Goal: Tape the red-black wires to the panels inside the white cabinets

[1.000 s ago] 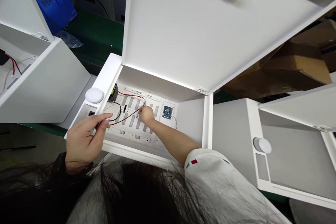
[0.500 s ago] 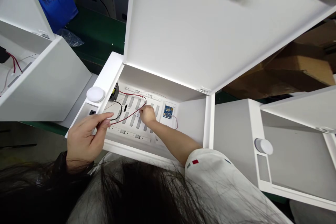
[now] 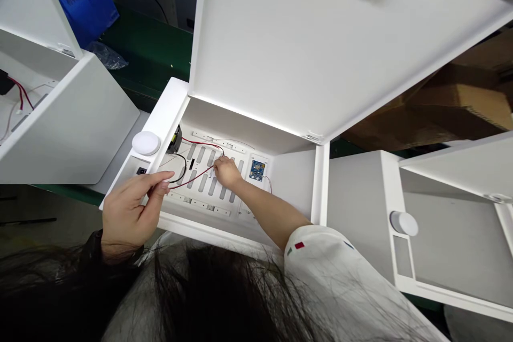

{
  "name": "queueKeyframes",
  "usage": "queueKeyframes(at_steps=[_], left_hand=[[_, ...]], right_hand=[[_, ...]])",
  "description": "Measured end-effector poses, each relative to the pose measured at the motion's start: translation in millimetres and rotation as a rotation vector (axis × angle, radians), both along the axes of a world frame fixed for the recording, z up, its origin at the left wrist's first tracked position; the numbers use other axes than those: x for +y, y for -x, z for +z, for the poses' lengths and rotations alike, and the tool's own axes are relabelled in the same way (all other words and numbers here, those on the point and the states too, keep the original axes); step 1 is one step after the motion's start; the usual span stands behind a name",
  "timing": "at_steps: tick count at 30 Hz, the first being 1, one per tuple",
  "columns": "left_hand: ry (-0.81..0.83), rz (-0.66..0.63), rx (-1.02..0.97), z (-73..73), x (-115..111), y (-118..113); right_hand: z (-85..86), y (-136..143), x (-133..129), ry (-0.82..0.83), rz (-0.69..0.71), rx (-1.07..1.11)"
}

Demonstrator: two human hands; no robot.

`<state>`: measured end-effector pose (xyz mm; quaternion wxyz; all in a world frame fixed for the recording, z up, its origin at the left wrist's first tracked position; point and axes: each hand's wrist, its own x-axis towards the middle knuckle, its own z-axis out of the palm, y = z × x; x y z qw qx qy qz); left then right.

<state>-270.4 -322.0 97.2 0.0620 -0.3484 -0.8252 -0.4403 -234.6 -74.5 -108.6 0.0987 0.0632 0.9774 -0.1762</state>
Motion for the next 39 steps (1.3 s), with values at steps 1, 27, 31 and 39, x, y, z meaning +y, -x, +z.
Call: queueKeyframes(at_steps=[1, 27, 31, 39], left_hand=[[0.002, 0.001, 0.003, 0.0, 0.1, 0.0], [0.008, -0.011, 0.005, 0.2, 0.8, 0.4], [0.013, -0.012, 0.017, 0.8, 0.3, 0.2], [0.015, -0.014, 0.012, -0.2, -0.7, 0.0]], right_hand=[[0.1, -0.1, 1.0, 0.004, -0.004, 0.006], [-1.2, 1.2, -7.6, -0.053, -0.003, -0.029], [1.2, 5.5, -9.5, -0.076, -0.044, -0.069], [8.8, 13.4, -15.8, -0.153, 0.024, -0.125]])
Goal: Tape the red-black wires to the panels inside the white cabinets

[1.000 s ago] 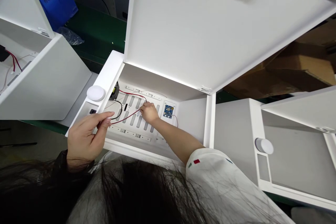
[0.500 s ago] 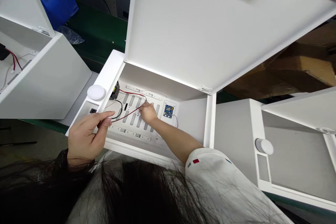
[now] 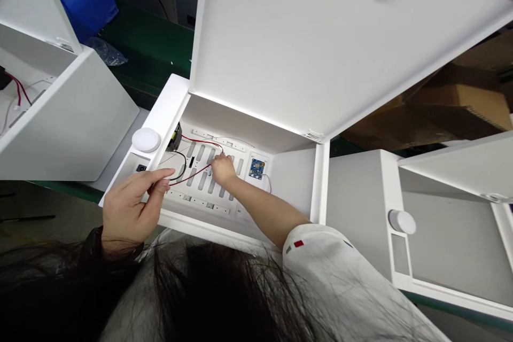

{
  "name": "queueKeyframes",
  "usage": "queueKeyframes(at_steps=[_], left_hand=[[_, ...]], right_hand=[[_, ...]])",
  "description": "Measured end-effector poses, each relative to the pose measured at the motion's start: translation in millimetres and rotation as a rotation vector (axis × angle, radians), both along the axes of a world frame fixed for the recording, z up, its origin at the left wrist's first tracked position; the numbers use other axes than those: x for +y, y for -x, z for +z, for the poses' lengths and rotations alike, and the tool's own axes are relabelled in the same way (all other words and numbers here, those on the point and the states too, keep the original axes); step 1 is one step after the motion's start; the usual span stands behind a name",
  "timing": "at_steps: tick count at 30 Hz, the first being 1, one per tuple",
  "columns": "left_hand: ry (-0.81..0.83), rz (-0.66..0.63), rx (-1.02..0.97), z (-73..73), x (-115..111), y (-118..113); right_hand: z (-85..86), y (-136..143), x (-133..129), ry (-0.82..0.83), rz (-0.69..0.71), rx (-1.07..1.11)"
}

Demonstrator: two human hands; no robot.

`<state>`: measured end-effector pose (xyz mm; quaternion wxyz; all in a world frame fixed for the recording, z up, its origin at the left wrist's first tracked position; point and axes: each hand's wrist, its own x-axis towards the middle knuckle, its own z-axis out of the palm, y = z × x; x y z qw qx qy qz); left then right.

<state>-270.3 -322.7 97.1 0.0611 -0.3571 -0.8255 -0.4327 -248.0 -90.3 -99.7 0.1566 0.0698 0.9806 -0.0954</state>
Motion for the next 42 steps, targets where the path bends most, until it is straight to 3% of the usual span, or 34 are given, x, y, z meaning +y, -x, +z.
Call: queueKeyframes(at_steps=[13, 33, 42], left_hand=[[0.007, 0.003, 0.008, 0.3, 0.3, -0.3], [-0.001, 0.002, -0.004, -0.1, 0.8, 0.1], [-0.004, -0.002, 0.001, -0.2, 0.9, 0.3]], right_hand=[[-2.6, 3.0, 2.8, 0.003, 0.045, -0.020], [-6.7, 10.5, 16.6, 0.149, 0.055, -0.056], [-3.1, -2.8, 3.2, 0.029, 0.004, -0.007]])
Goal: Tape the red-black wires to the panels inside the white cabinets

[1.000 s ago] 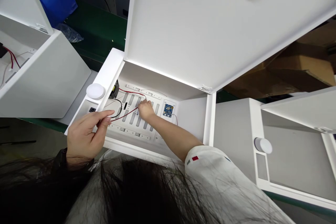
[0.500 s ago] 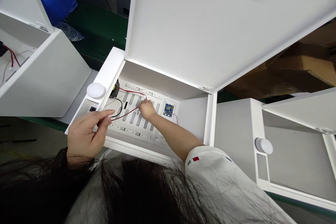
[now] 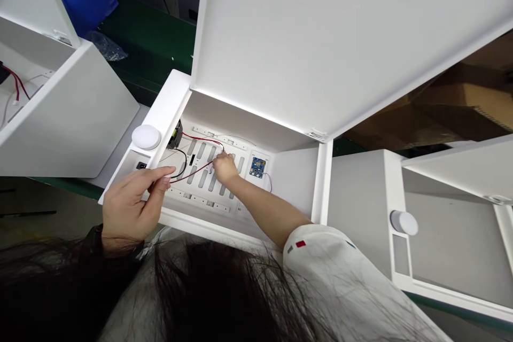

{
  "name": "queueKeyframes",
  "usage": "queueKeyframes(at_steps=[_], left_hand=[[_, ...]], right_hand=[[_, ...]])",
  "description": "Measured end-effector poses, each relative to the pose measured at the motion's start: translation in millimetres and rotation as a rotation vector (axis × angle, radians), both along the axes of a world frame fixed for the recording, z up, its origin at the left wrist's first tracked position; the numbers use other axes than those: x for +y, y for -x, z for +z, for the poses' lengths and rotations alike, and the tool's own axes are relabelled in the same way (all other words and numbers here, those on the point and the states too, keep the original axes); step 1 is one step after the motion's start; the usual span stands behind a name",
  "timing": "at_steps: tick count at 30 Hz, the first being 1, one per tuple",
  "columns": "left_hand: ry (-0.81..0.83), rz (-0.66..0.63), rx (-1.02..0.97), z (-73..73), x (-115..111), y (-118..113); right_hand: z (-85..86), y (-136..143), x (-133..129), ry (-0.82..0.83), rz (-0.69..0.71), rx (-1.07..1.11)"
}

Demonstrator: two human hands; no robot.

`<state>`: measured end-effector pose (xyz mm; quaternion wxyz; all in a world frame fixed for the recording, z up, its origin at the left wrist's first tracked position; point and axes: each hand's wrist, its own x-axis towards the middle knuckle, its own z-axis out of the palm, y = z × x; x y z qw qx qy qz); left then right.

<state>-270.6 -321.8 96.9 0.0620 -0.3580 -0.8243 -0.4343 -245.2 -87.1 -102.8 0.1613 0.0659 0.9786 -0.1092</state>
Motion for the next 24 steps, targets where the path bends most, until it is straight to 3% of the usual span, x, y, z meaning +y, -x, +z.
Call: queueKeyframes(at_steps=[6, 13, 24], left_hand=[[-0.005, 0.002, 0.000, 0.5, 0.7, -0.5], [-0.004, -0.001, 0.010, 0.3, 0.5, 0.1], [-0.016, -0.010, -0.014, 0.1, 0.3, -0.4]], right_hand=[[2.6, 5.2, -2.5, -0.020, -0.041, -0.055], [-2.6, 11.9, 7.0, 0.102, -0.123, -0.082], [-10.1, 0.5, 10.4, 0.192, -0.125, 0.038]])
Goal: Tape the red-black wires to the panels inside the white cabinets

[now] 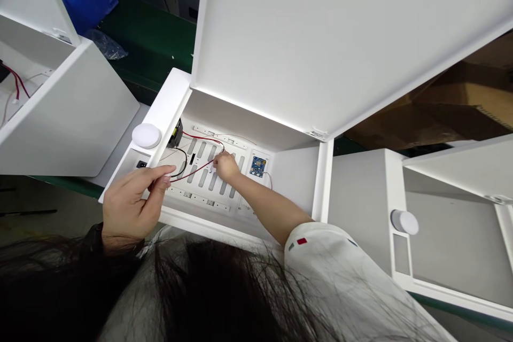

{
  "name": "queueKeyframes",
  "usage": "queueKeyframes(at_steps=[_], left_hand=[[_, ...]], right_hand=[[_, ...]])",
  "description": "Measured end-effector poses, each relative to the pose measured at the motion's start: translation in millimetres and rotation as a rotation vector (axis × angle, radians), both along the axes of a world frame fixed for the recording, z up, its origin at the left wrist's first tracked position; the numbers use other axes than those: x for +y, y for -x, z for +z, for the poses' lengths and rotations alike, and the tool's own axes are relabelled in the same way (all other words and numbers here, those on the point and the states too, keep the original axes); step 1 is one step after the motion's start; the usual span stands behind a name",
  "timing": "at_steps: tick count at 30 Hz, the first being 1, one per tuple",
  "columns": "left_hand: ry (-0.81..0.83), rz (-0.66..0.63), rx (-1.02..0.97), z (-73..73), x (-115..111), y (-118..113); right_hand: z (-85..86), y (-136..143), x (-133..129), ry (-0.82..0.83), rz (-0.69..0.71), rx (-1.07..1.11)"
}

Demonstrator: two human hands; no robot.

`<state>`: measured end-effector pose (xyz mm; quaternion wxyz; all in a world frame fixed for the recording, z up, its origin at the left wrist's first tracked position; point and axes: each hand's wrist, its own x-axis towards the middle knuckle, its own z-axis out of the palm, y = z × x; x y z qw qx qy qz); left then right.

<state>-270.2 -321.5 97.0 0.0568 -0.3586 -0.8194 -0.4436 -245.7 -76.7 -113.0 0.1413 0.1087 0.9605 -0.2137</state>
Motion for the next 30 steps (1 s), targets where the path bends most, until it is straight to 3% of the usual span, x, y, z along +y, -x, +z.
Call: queueKeyframes(at_steps=[5, 8, 10, 18, 30], left_hand=[[-0.014, 0.007, 0.011, 0.7, -1.0, 0.2], [-0.006, 0.006, 0.012, 0.8, -0.7, 0.6], [-0.005, 0.001, 0.013, 0.4, -0.5, 1.0], [0.004, 0.009, 0.016, -1.2, -0.9, 1.5], [0.031, 0.016, 0.017, -1.2, -0.5, -0.3]], right_hand=[[-3.2, -15.0, -0.1, 0.044, 0.005, 0.055], [-3.6, -21.5, -0.7, 0.012, -0.041, 0.139], [-3.6, -22.8, -0.2, -0.030, 0.002, 0.159], [-1.0, -16.9, 3.2, -0.142, 0.206, 0.149], [-2.8, -8.3, 1.7, -0.081, 0.181, 0.110]])
